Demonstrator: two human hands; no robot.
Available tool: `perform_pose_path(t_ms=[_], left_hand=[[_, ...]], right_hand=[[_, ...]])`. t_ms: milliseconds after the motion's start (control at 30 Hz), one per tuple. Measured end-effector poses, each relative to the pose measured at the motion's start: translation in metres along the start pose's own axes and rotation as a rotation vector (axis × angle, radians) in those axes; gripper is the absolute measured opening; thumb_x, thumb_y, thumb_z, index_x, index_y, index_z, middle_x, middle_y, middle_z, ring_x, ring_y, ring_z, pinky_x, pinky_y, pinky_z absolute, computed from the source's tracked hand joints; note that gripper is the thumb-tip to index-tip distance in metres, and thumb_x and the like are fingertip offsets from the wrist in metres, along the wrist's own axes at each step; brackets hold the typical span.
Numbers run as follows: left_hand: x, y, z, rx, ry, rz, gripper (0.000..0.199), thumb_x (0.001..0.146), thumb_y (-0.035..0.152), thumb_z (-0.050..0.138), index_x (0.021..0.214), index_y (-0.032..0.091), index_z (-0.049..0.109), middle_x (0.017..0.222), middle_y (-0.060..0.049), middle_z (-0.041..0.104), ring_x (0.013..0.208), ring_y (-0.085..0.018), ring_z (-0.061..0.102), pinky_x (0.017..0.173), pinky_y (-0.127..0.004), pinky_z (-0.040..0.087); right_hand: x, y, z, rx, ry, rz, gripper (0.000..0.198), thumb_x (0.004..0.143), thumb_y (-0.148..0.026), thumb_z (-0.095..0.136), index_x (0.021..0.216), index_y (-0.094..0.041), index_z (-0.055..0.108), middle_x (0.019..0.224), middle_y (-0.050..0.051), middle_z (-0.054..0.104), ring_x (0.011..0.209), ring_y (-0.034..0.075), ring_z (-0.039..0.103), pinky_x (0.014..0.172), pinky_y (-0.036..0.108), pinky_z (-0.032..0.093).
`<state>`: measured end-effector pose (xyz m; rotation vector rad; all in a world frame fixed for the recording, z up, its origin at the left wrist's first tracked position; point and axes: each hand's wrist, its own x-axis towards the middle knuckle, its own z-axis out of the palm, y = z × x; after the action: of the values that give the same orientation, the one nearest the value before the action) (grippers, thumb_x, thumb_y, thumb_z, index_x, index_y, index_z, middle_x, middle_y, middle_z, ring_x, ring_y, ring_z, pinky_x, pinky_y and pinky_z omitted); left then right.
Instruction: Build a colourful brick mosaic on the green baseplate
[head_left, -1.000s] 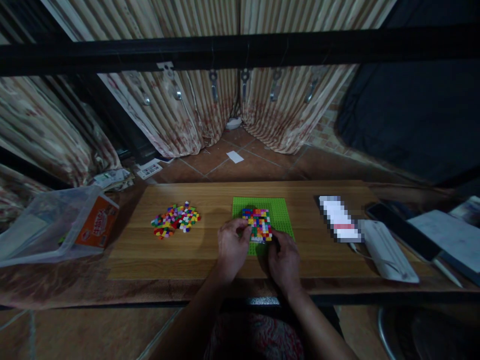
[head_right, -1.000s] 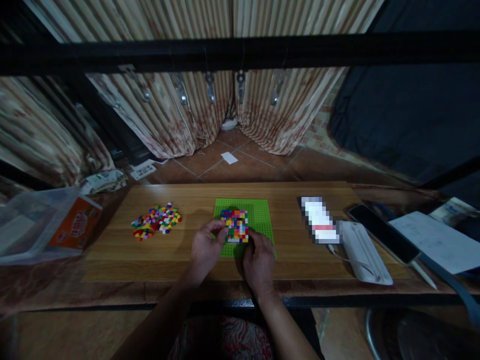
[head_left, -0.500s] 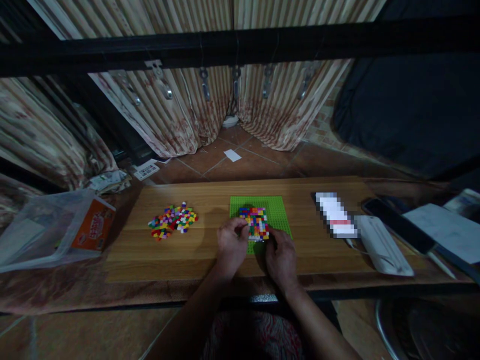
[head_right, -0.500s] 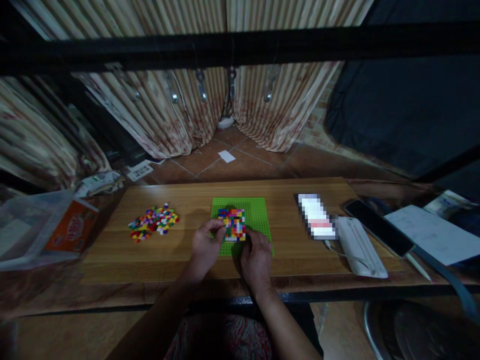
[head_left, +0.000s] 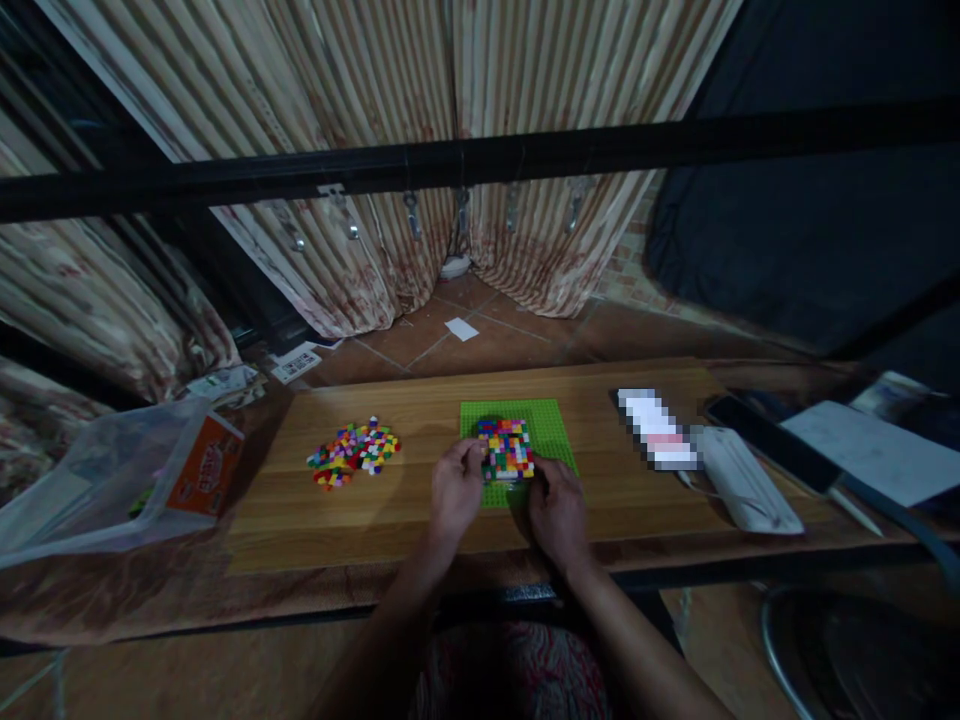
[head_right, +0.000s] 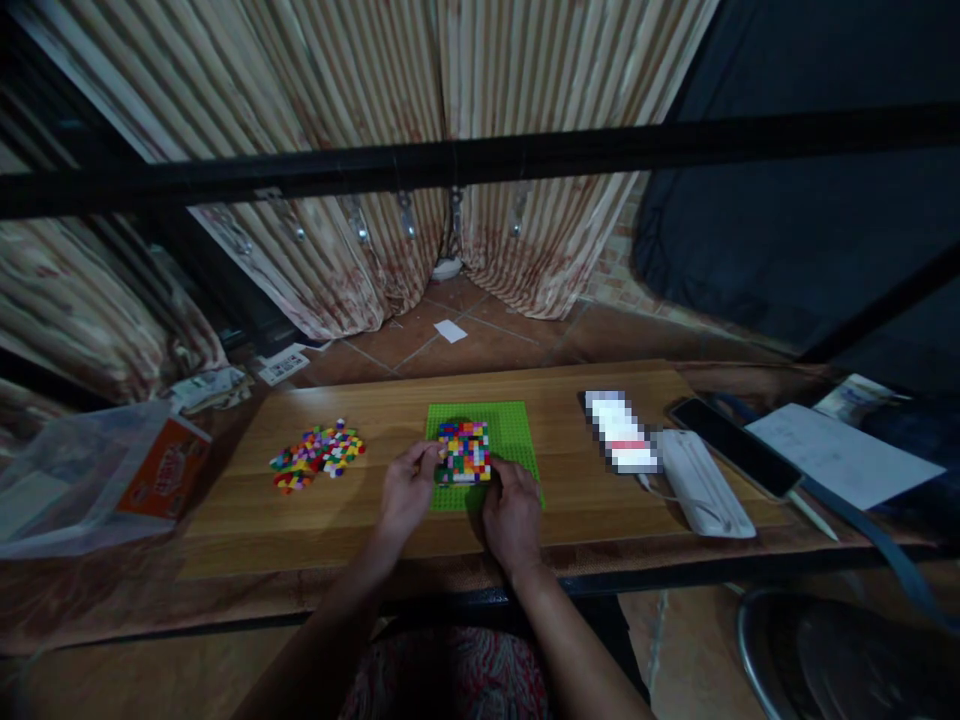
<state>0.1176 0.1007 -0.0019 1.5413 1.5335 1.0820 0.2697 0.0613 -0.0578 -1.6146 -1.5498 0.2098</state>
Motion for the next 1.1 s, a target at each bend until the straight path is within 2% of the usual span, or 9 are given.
perform_pose_path(t_ms=[200,367,533,800,967,1100], left_hand=[[-0.001,-0.003,0.002,-0.012,0.029,0.012,0.014,0.086,0.028,0.057,0.091,0.021,0.068,0.085,-0.002,0.072,0.076,-0.016,0.067,0.071,-0.027,0.052],[0.0,-0.015,0.01,-0.015,0.087,-0.009,0.019,0.08,0.027,0.063,0.097,0.019,0.066,0.094,-0.005,0.071,0.083,-0.017,0.067,0.075,-0.03,0.053],[-0.001,-0.019,0.014,-0.037,0.104,0.009,0.02,0.08,0.026,0.062,0.099,0.018,0.065,0.096,-0.006,0.069,0.087,-0.017,0.066,0.076,-0.03,0.053],[-0.009,-0.018,0.022,-0.026,0.204,0.053,0.016,0.082,0.025,0.061,0.096,0.02,0.067,0.095,-0.004,0.069,0.088,-0.016,0.065,0.08,-0.029,0.052],[-0.016,-0.018,0.019,-0.086,0.185,0.042,0.017,0.088,0.028,0.055,0.097,0.02,0.067,0.094,-0.003,0.069,0.087,-0.015,0.065,0.08,-0.028,0.052],[-0.02,-0.016,0.014,-0.044,0.184,0.068,0.021,0.092,0.024,0.048,0.096,0.021,0.069,0.093,-0.003,0.068,0.088,-0.015,0.064,0.081,-0.028,0.051]], right_hand=[[0.0,0.0,0.001,0.017,0.008,-0.01,0.038,0.079,-0.009,0.04,0.108,-0.017,0.063,0.097,0.01,0.066,0.093,0.023,0.058,0.086,0.039,0.046],[0.001,-0.004,-0.001,0.013,0.0,0.009,0.037,0.08,-0.009,0.04,0.107,-0.017,0.063,0.098,0.009,0.067,0.094,0.022,0.058,0.087,0.039,0.046],[0.001,-0.005,-0.001,0.017,-0.005,0.019,0.037,0.081,-0.01,0.04,0.107,-0.017,0.064,0.098,0.009,0.067,0.094,0.022,0.058,0.087,0.039,0.046],[0.0,-0.002,-0.002,0.003,-0.003,-0.006,0.036,0.082,-0.011,0.038,0.106,-0.016,0.064,0.098,0.011,0.066,0.093,0.024,0.057,0.086,0.042,0.046],[-0.001,-0.002,-0.004,0.007,-0.025,-0.006,0.034,0.082,-0.012,0.039,0.107,-0.016,0.063,0.098,0.011,0.066,0.093,0.024,0.057,0.085,0.042,0.046],[-0.002,-0.001,-0.004,0.028,-0.03,0.001,0.034,0.083,-0.013,0.04,0.107,-0.016,0.062,0.098,0.011,0.065,0.093,0.024,0.057,0.087,0.042,0.046]])
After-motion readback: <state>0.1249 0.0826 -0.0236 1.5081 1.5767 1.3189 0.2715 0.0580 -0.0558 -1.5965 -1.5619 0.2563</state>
